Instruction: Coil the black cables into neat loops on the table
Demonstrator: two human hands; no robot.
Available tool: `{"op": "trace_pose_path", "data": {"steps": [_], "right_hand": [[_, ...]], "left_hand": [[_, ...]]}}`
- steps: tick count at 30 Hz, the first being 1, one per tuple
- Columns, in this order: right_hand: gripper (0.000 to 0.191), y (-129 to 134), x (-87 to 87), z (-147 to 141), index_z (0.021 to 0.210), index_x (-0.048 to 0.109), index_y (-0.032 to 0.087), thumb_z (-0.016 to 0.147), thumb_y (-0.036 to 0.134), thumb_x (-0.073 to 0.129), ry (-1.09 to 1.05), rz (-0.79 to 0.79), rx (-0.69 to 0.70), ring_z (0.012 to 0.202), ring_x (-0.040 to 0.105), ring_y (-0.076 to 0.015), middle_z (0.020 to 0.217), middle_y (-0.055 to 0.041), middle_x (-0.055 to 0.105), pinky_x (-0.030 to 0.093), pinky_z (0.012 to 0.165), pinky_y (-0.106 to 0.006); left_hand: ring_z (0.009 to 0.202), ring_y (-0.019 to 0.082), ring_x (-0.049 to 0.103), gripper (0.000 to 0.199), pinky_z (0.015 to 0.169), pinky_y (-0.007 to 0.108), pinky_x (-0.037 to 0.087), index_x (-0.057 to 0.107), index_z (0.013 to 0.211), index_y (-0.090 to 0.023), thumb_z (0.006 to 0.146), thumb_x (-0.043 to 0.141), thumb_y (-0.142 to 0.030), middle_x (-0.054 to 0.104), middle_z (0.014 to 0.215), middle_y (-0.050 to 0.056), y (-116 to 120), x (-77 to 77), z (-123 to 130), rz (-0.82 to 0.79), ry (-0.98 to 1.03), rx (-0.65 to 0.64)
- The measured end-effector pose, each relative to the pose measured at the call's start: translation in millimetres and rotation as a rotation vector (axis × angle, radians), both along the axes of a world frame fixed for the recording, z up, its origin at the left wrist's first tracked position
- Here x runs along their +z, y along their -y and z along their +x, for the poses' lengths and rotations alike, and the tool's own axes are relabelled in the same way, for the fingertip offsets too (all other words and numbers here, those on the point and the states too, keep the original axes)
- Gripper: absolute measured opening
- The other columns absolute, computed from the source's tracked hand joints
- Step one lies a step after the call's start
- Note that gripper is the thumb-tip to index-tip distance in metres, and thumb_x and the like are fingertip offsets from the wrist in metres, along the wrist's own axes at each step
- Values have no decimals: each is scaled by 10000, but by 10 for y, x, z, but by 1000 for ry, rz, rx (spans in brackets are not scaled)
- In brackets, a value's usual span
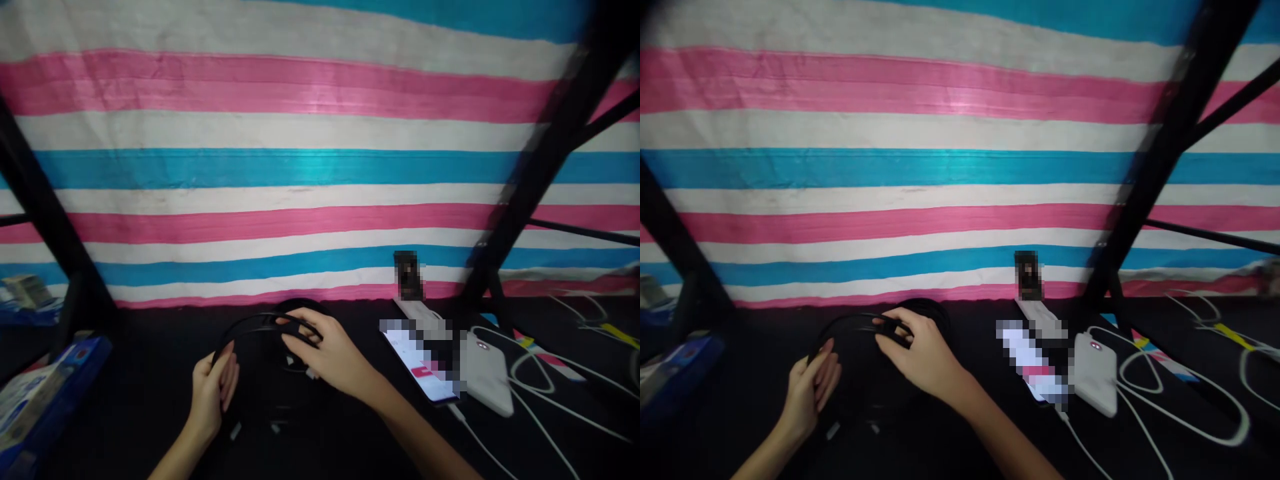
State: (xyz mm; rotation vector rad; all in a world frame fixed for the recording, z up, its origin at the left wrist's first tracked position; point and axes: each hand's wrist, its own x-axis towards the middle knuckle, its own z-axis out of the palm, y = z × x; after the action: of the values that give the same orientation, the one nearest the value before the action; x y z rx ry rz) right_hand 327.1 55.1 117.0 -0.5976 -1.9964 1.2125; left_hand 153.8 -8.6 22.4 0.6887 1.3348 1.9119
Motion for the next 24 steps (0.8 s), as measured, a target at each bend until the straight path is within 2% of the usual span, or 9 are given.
{"op": "trace_pose_path", "data": {"steps": [3,6,9,11,13,16,20,24], "right_hand": [[197,21,-9,-41,950,642,182,780,217,549,-73,8,3,902,606,-186,966,-55,665,468,830,-334],[195,27,-21,-34,947,654,191,772,213,570,-145,-83,25,845,616,-177,922,-49,671,488,749,-301],[204,39,9,36,941,663,194,751,247,610,-224,-179,31,601,591,-125,797,-40,666,456,505,-223],[217,58,38,91,933,665,197,729,263,633,-312,-213,-4,373,432,-55,659,-13,626,304,334,-178],[226,85,45,127,937,659,205,716,250,639,-427,-232,-24,283,245,-12,509,36,528,158,287,-166],[253,131,-6,122,979,638,212,727,212,623,-521,-259,-10,275,199,-13,411,84,375,130,298,-170],[261,156,-87,48,993,628,207,733,195,617,-524,-253,-40,278,217,-15,419,88,351,150,304,-177],[268,104,-39,-3,986,620,212,719,216,637,-485,-216,-129,270,191,-18,397,119,252,173,296,-166]], "left_hand": [[253,56,269,434,365,217,257,310,431,-198,756,520,-395,257,309,-77,-27,0,44,39,-44,-86],[444,126,487,405,543,246,383,391,448,-190,804,434,-378,411,379,-16,-33,45,63,61,-134,-228],[765,195,563,329,759,279,402,525,588,-171,812,421,-388,574,623,38,-4,132,51,80,-250,-225],[916,219,537,279,874,304,367,580,718,-165,801,452,-398,608,819,58,27,182,38,94,-359,-187],[1007,228,505,264,926,314,339,593,846,-170,789,486,-405,598,967,68,52,205,30,81,-417,-206],[941,221,547,332,809,308,410,554,971,-171,782,481,-435,595,1013,83,52,189,28,30,-279,-290],[780,218,582,374,572,273,424,530,952,-150,798,410,-469,640,844,106,29,183,27,29,-63,-470],[639,136,536,342,609,225,374,574,763,-139,803,441,-452,618,594,49,38,237,48,-12,-57,-384]]}}
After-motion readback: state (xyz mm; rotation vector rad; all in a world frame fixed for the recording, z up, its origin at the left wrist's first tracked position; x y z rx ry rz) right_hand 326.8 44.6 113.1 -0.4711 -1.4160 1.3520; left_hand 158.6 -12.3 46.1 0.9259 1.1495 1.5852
